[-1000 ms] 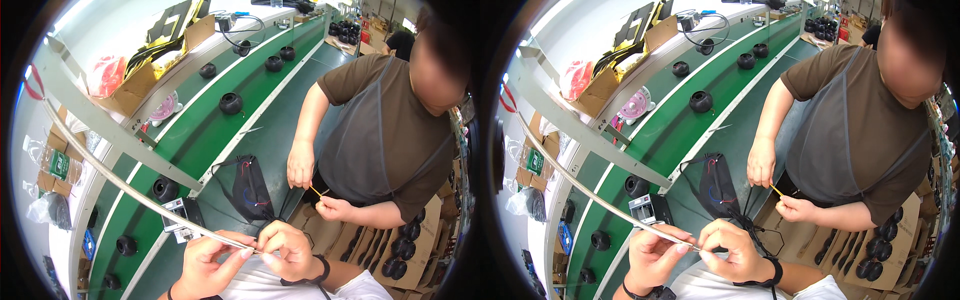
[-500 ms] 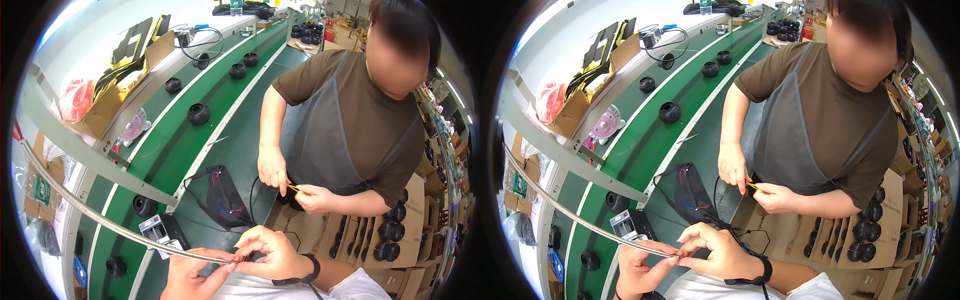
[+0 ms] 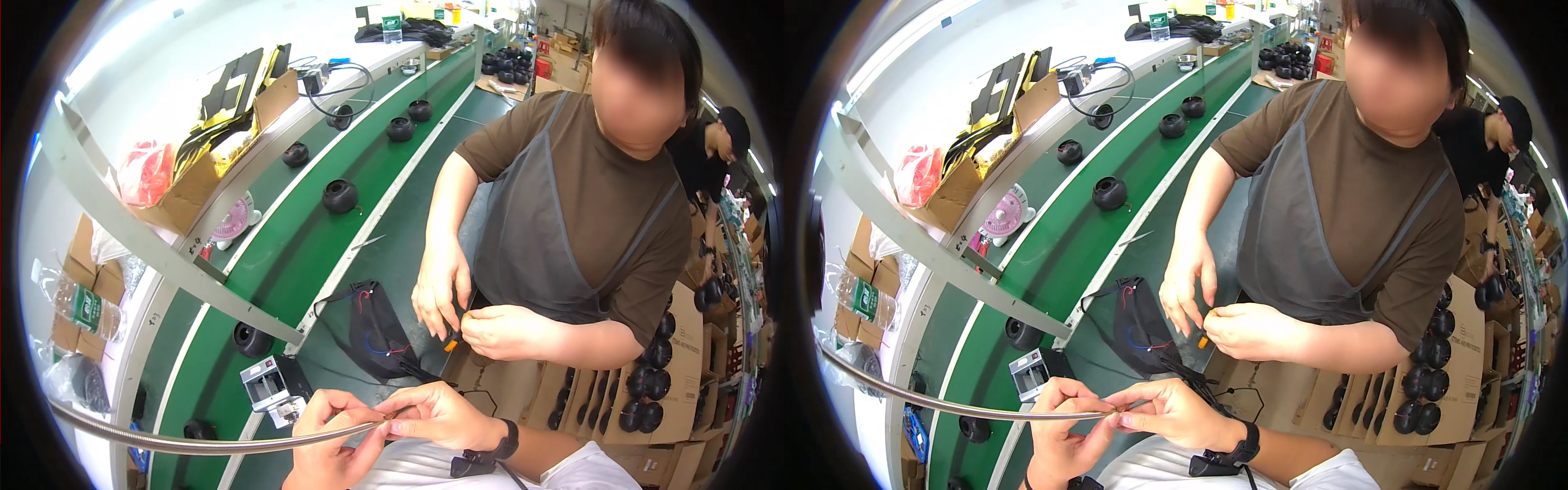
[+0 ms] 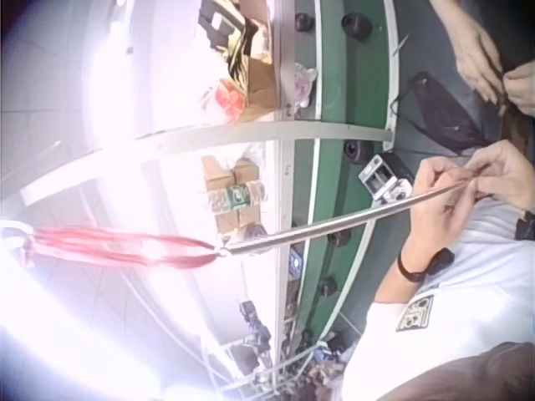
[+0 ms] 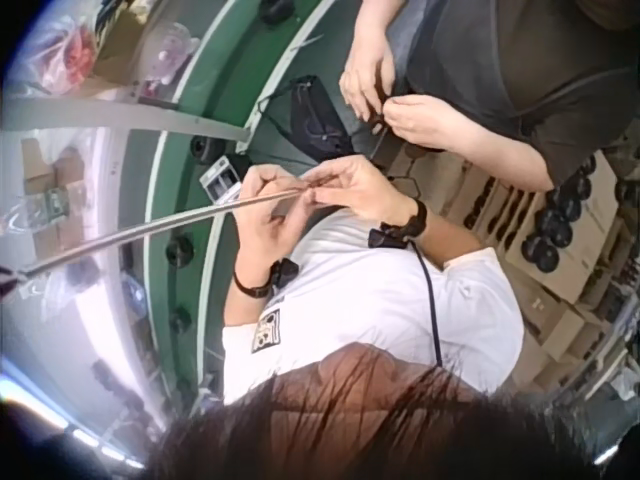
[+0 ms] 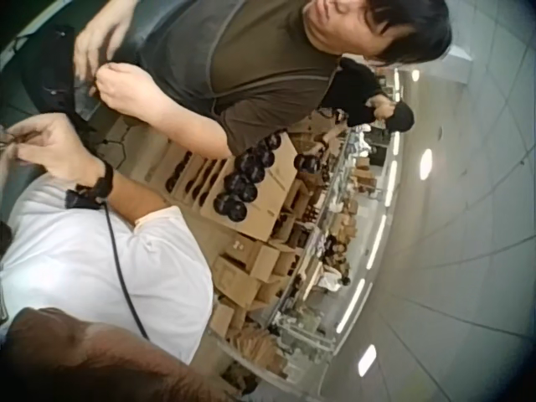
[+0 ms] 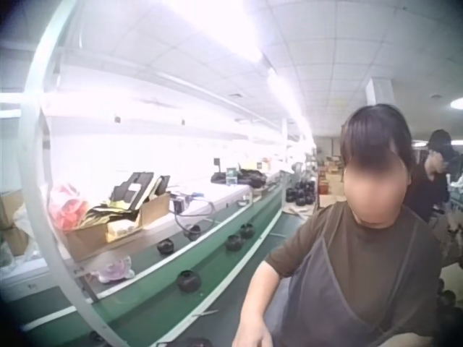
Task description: Assembling electronic components on a factory production line.
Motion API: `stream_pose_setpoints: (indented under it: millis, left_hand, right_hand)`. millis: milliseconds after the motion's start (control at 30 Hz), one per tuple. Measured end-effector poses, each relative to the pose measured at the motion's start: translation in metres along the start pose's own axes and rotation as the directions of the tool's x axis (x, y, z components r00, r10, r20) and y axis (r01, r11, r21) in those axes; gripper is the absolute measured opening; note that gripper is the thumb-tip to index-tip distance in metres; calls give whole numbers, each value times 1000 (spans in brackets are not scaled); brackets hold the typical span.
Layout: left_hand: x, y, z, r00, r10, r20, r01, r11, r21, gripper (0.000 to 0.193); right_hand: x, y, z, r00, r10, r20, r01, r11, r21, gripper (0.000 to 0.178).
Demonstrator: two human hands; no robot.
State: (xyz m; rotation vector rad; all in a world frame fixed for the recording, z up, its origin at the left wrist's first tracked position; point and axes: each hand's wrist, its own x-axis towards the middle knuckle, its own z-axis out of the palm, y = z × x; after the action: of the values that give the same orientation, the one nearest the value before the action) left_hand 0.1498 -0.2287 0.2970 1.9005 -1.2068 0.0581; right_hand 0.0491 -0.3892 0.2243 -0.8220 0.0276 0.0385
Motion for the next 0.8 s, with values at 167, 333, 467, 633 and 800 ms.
stream_pose_setpoints:
  millis: [167, 333, 467, 633, 800]
  left_hand:
    - [-1, -2, -3, 1000, -12, 28, 12, 1000, 23, 20]
    - [-22, -13, 9, 900, 363, -241, -285, 908, 307, 21]
    - [-1, 16, -10, 794, 524, 307, -546, 393, 740, 18]
    - [27, 41, -31, 797, 301, 523, -602, 469, 647, 23]
    - [21, 22, -29, 697, 400, 595, -695, 581, 423, 23]
  right_hand:
    - [1, 1, -8, 990, 132, 53, -136, 989, 63, 35]
    - [-6, 1, -3, 998, 34, -48, -41, 989, -143, 28]
    - [-13, 13, -8, 994, -113, 17, 114, 987, -117, 19]
    - [-21, 12, -6, 998, -13, -58, 13, 1000, 2, 21]
    - [-23, 0, -2, 992, 130, -4, -128, 980, 151, 27]
